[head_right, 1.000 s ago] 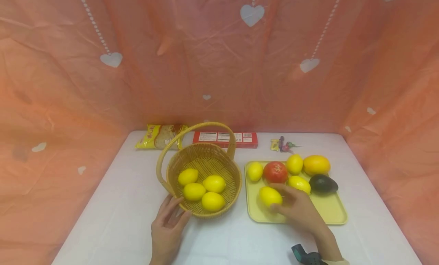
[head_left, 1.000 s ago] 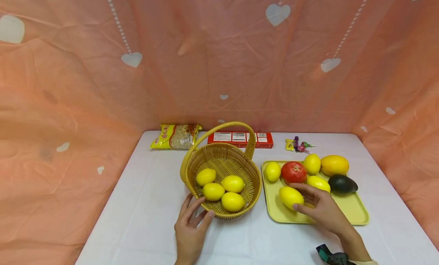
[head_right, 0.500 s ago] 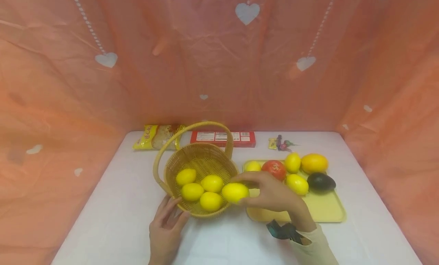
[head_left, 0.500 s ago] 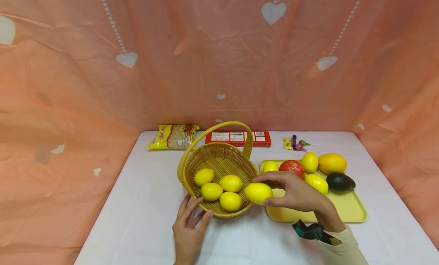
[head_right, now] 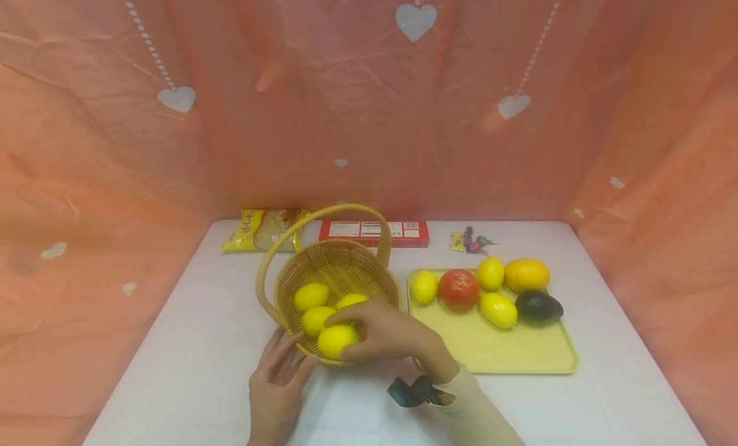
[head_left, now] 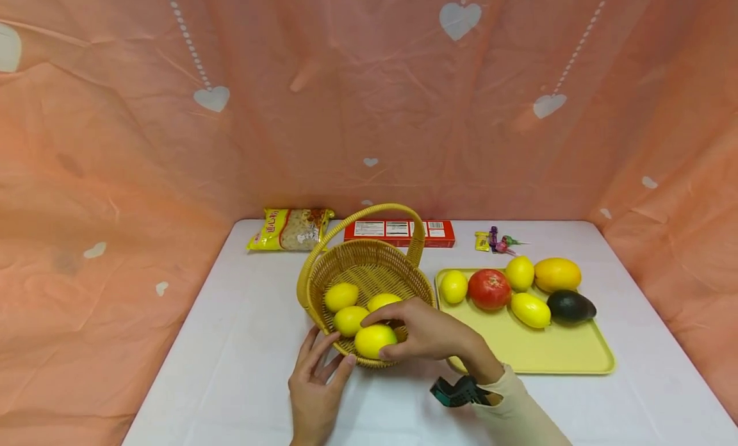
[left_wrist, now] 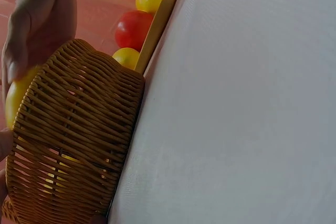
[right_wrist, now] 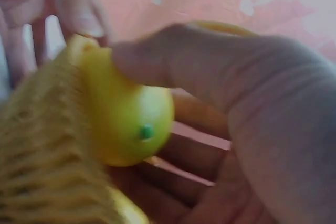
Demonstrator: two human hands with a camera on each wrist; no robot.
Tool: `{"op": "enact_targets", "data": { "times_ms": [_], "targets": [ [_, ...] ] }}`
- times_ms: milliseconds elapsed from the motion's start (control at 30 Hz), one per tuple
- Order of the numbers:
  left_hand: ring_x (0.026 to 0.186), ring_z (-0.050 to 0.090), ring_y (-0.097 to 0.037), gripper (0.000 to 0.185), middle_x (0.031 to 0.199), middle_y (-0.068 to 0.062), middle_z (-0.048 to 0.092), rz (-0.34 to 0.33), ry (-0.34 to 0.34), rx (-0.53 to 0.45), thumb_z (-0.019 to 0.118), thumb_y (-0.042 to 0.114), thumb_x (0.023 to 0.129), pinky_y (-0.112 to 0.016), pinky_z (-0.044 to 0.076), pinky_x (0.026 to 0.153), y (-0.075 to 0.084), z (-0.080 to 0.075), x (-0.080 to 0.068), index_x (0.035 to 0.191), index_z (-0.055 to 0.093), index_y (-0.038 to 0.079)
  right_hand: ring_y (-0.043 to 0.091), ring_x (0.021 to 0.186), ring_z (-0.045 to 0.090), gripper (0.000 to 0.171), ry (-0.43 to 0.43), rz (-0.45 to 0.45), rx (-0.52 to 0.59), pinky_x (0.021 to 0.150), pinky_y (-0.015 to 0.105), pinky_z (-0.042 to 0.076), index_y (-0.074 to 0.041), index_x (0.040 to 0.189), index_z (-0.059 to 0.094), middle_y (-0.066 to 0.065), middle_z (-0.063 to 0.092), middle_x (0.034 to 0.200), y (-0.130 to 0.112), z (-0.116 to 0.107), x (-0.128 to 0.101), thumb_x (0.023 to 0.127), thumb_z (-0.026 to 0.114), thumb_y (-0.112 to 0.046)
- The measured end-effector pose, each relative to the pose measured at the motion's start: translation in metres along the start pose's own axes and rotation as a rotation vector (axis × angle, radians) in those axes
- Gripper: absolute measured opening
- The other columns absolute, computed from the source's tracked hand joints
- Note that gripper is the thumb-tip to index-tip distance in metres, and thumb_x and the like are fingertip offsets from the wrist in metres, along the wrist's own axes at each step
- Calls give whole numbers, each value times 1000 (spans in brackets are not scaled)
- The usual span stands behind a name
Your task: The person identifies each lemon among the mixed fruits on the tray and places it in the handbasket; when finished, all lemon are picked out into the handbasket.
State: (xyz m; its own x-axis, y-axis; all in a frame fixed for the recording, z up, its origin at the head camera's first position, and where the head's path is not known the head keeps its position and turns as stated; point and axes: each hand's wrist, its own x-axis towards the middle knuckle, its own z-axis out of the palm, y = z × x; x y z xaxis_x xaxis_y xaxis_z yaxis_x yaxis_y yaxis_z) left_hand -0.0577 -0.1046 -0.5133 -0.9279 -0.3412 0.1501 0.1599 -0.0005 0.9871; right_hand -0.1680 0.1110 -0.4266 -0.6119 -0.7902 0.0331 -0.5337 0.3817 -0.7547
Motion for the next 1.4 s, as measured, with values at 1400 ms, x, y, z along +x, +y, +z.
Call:
{"op": "enact_targets", "data": {
  "times_ms": [1400],
  "targets": [
    [135, 64, -10, 44, 172, -25, 35, -35, -7, -28, 85, -4, 93, -29, 63, 102, 0, 0, 0, 136, 75, 1, 42, 114, 73, 52, 293, 592, -211, 93, 45, 69, 4, 135, 73, 26, 76, 129, 73, -126, -170, 96, 86, -28]
  ]
}}
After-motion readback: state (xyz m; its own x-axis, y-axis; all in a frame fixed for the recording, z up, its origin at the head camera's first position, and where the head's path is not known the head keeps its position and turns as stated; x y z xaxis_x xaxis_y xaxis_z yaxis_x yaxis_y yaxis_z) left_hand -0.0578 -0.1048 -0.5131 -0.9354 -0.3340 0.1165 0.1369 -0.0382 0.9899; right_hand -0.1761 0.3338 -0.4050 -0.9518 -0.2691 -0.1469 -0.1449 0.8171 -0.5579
